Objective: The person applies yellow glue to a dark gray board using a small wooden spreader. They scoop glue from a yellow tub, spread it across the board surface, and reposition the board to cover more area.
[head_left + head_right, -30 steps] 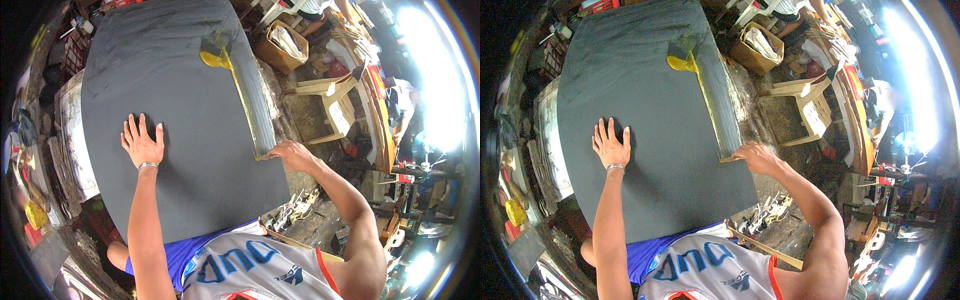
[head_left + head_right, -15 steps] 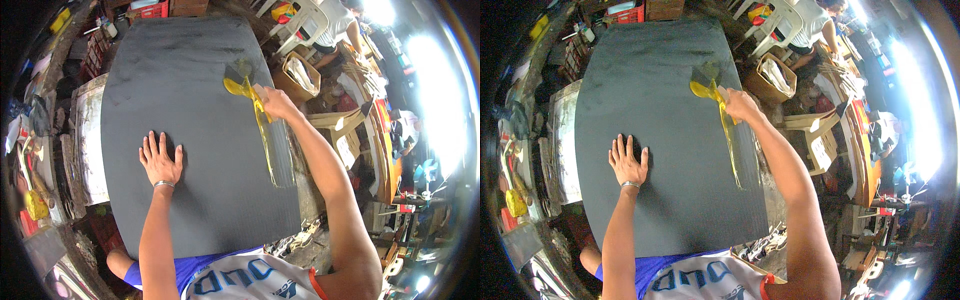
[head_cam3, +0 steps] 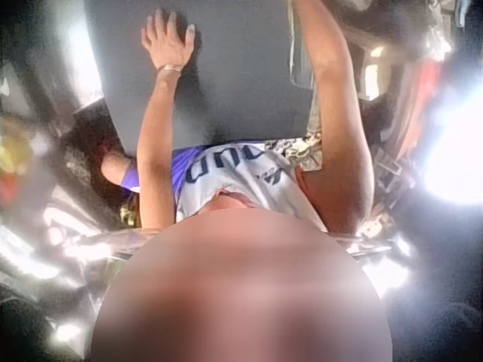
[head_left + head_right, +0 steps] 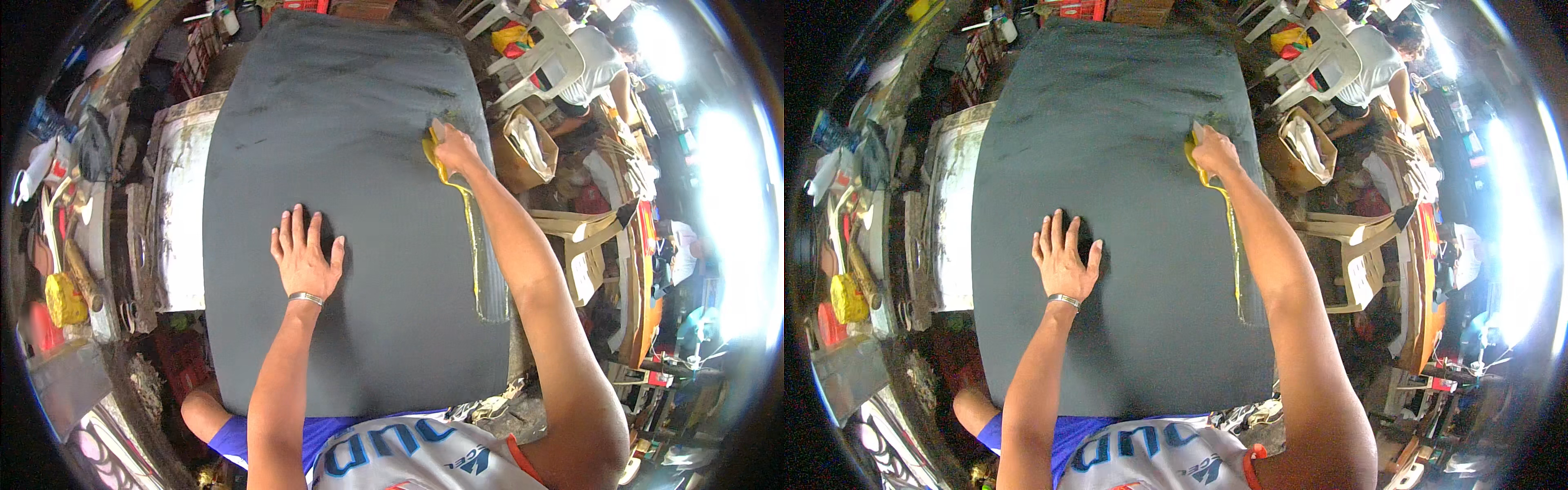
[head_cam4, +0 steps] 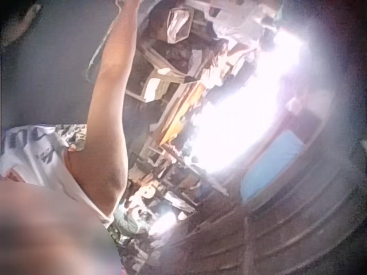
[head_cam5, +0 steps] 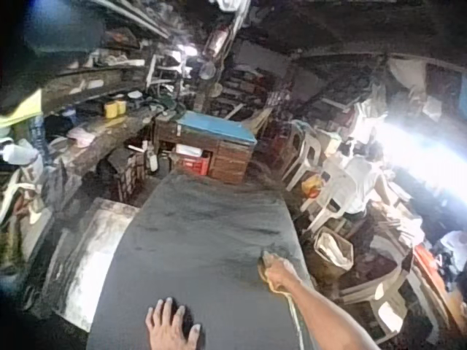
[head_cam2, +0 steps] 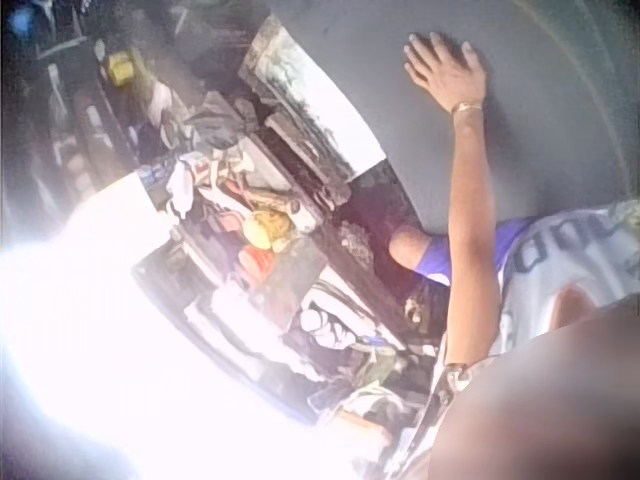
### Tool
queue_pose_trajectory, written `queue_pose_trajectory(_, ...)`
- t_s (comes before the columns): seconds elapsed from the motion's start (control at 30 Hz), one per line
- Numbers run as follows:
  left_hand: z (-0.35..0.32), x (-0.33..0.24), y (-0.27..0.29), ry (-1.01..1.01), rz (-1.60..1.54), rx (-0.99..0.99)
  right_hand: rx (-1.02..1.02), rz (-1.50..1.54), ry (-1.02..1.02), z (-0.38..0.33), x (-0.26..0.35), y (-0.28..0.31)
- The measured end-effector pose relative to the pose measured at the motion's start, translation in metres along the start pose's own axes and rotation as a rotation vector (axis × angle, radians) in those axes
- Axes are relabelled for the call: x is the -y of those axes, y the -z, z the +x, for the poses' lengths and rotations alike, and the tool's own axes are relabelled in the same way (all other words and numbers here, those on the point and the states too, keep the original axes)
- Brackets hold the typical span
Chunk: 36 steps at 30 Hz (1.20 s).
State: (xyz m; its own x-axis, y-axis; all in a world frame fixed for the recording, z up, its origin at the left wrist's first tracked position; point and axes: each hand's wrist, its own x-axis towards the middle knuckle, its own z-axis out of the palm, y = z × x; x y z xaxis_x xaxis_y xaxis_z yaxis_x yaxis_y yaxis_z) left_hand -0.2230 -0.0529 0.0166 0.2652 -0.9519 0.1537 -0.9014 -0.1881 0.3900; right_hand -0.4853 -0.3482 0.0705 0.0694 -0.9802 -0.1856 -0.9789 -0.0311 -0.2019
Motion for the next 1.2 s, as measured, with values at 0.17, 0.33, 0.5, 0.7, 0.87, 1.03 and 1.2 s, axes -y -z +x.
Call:
queue_pose_trajectory(0.17,-0.011,0.049,0.024,-0.104,-0.028,0.091,0.015,0.101,0.113,-0.018,0.081,-0.024)
queue_pose_trajectory(0.33,-0.023,0.120,0.067,0.125,0.193,-0.019,0.116,0.167,0.116,-0.040,0.184,-0.043)
queue_pose_trajectory(0.5,-0.028,0.135,0.065,0.134,0.136,-0.025,0.147,0.215,0.186,-0.060,0.273,-0.061)
queue_pose_trajectory(0.7,-0.029,0.142,0.065,0.141,0.061,-0.041,0.141,0.241,0.260,-0.067,0.356,-0.083)
queue_pose_trajectory(0.87,-0.030,0.144,0.066,0.135,0.012,-0.090,0.191,0.301,0.206,-0.052,0.415,-0.084)
queue_pose_trajectory(1.03,-0.030,0.149,0.066,0.148,-0.030,-0.072,0.149,0.355,0.246,-0.032,0.452,-0.091)
queue_pose_trajectory(1.2,-0.029,0.150,0.068,0.139,-0.047,-0.117,0.051,0.325,0.423,0.002,0.442,-0.079)
